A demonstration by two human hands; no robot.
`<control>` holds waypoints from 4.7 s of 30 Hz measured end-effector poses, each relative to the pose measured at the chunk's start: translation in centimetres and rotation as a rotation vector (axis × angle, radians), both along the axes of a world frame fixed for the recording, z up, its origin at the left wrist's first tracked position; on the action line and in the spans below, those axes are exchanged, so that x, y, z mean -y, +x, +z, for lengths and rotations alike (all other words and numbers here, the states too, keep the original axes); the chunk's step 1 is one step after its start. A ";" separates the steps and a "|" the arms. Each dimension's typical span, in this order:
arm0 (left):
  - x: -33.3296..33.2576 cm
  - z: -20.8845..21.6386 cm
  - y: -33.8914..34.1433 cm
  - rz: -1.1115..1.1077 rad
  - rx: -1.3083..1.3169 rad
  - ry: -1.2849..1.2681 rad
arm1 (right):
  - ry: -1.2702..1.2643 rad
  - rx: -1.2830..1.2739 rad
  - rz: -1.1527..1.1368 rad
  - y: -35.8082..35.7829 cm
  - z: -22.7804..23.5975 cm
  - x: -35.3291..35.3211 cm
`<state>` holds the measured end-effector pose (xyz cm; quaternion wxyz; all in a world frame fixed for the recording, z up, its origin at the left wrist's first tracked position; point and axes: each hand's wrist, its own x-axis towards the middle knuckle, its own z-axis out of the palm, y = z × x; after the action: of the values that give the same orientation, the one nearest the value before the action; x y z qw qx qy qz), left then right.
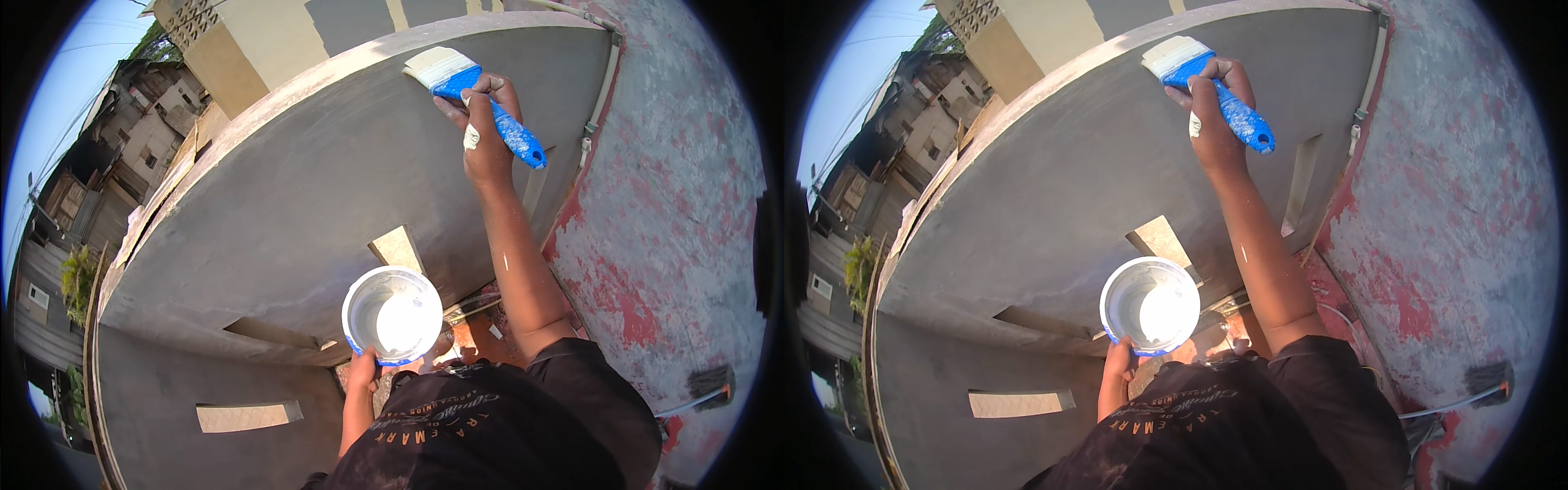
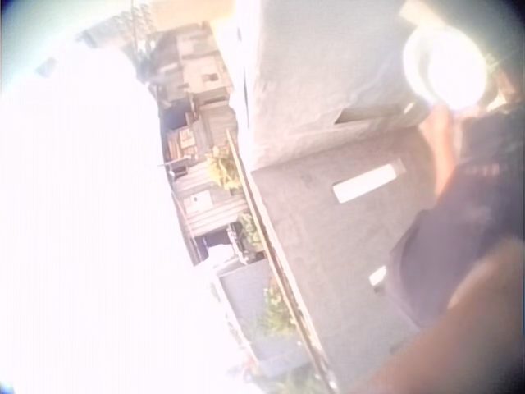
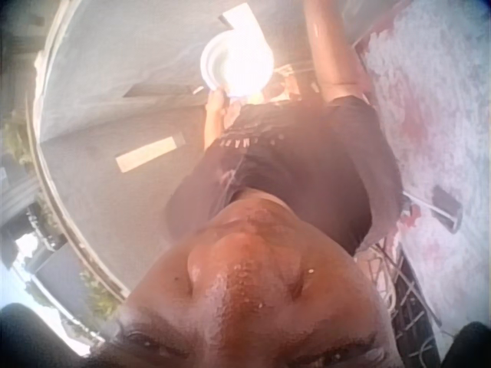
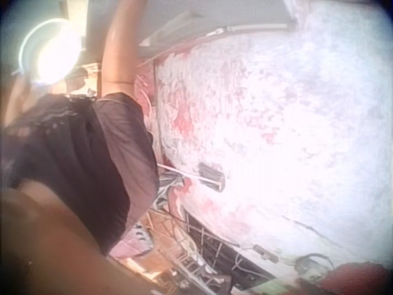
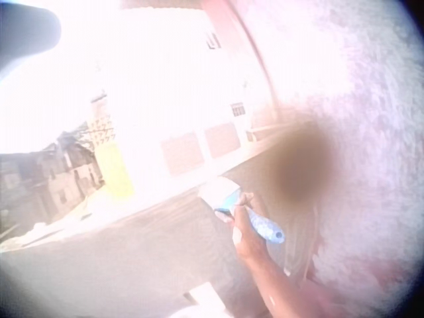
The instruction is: The person paints a curved exterior wall with white paint using a blue-handled brush. They repeatedly dip the brush into a bucket and apply paint in smooth strokes along the wall surface.
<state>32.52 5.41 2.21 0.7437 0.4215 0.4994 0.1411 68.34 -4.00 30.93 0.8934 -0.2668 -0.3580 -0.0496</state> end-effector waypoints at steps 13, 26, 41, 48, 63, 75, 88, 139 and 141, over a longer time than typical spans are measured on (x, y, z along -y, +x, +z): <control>-0.2 -0.7 -2.2 0.002 0.025 -0.004 | -0.404 -0.412 -0.005 -3.0 -13.5 -1.6; -3.5 -0.1 -7.6 -0.057 0.037 -0.016 | -0.566 -0.639 -0.117 -9.8 -13.7 -2.4; -9.4 -0.7 -17.9 -0.197 0.100 -0.027 | -0.313 -0.350 -0.147 -16.5 -4.1 -8.9; -10.6 -1.8 -21.1 -0.220 0.091 -0.056 | -0.385 -0.416 -0.135 -18.6 -5.8 -10.1; -10.8 -1.5 -22.0 -0.138 0.143 -0.115 | -0.510 -0.600 -0.130 -21.1 -12.3 -10.2; -11.3 -2.8 -20.5 -0.168 0.067 -0.102 | -0.394 -0.425 -0.033 -22.5 -6.8 -11.7; -8.5 -1.6 -15.7 -0.294 -0.012 -0.079 | -0.158 -0.004 0.048 -15.7 0.7 -9.9; 1.2 0.2 1.1 0.096 -0.069 -0.068 | -0.278 -0.431 0.281 -3.4 -20.5 -1.3; 0.9 -0.1 1.2 0.083 -0.051 -0.075 | -0.155 -0.193 0.285 -3.3 -13.3 -0.8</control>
<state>33.67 4.49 2.09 0.7396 0.3759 0.5399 0.1423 65.07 -3.22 17.60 0.8984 -0.2848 -0.3075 0.1312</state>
